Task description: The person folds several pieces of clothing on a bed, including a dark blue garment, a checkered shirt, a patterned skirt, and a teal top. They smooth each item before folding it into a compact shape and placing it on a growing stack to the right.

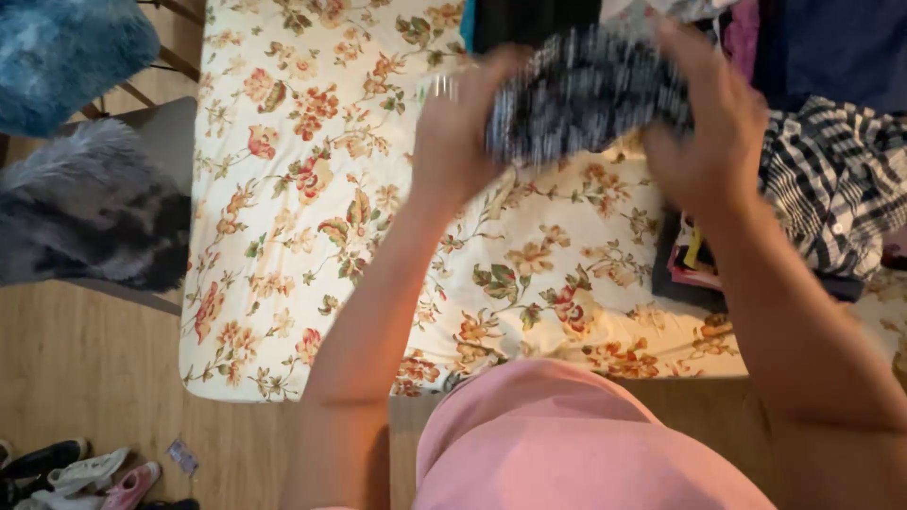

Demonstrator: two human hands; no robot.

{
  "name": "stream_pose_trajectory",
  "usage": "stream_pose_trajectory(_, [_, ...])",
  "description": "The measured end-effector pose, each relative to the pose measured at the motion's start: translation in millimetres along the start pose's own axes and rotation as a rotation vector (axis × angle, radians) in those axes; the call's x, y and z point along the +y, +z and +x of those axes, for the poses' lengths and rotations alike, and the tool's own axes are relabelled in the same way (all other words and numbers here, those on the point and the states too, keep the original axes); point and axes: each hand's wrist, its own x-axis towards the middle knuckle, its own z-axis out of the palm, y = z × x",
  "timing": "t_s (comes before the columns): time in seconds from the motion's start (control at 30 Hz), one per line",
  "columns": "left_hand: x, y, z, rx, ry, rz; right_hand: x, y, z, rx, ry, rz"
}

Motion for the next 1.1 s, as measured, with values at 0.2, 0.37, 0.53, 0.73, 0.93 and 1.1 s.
stream_pose_trajectory(0.2, [-59,98,-202,0.184,0.29,0.182,24,74,-198,-0.424,0.093,-0.213])
stream_pose_trajectory(0.37, [-61,127,-357,-0.878,-0.28,0.174,9,166,-407,-0.587,0.18,-0.037])
stream_pose_trajectory(0.53, [-55,135,-405,-1.103,-0.351,0.192,-28,174,-456,-0.974,0.149,-0.276])
stream_pose_trajectory(0.73, [-62,108,-388,-0.619,-0.908,-0.228,-33,165,-422,-1.324,0.444,-0.115])
stream_pose_trajectory(0.93, [-158,121,-419,-0.459,-1.249,-0.116,-22,170,-415,-0.999,0.636,0.057])
stream_pose_trajectory(1.1, [-246,146,-443,-0.374,-1.43,-0.19,11,168,-366,-0.721,0.776,0.217])
